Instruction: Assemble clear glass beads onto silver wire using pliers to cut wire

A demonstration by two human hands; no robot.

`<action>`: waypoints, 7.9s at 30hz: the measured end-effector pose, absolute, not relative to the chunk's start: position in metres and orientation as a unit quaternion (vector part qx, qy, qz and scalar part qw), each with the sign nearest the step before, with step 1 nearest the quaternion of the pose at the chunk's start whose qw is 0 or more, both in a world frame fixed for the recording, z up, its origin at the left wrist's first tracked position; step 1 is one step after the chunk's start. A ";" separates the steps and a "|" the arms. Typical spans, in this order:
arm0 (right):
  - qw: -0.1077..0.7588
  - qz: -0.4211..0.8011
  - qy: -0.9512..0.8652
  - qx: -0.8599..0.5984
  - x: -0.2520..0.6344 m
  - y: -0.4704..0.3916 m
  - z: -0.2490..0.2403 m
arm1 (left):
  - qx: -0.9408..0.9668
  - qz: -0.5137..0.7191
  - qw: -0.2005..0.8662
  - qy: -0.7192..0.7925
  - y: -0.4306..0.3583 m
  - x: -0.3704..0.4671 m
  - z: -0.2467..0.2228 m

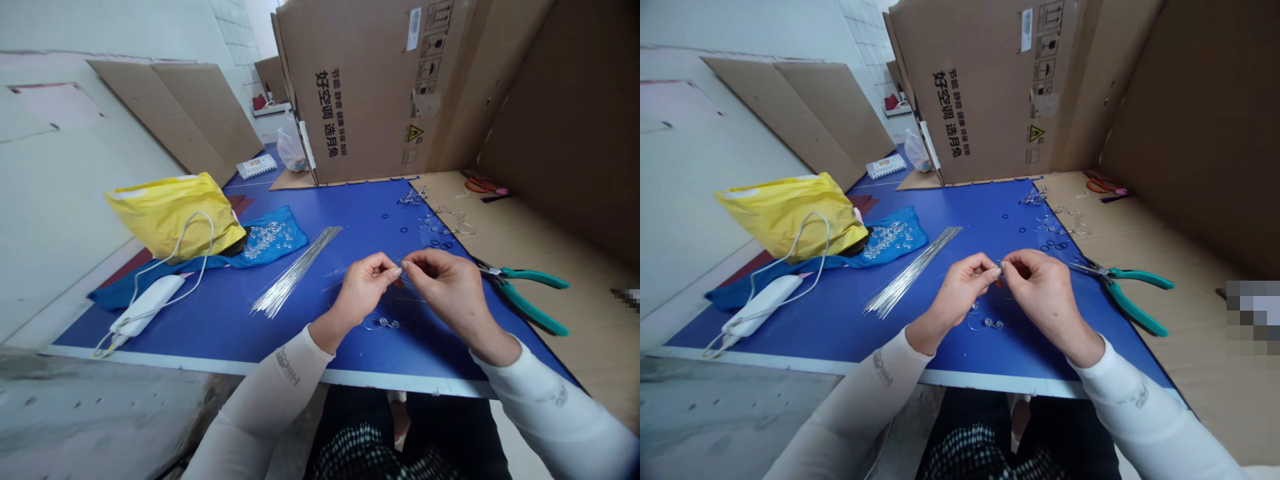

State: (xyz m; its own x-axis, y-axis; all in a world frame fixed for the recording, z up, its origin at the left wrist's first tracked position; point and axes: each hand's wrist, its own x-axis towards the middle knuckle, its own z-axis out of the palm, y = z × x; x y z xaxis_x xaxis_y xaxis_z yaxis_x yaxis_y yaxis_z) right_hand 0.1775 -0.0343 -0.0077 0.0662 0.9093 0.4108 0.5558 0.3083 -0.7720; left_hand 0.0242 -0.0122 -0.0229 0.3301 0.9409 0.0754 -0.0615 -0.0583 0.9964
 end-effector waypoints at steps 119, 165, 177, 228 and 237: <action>0.447 0.262 -0.731 -0.445 0.188 -0.029 -0.009 | 0.495 0.464 0.647 0.349 -0.007 0.016 -0.010; 0.260 0.215 -0.732 -0.592 0.256 -0.104 -0.003 | 0.524 0.456 0.618 0.368 -0.010 0.009 0.003; 0.248 0.269 -0.751 -0.550 0.246 -0.085 -0.008 | 0.517 0.452 0.654 0.316 -0.013 0.006 0.007; 0.254 0.184 -0.820 -0.478 0.243 -0.076 -0.016 | 0.555 0.433 0.638 0.312 -0.014 0.006 0.004; 0.257 0.180 -0.817 -0.483 0.240 -0.076 -0.012 | 0.558 0.429 0.632 0.325 -0.014 0.006 0.003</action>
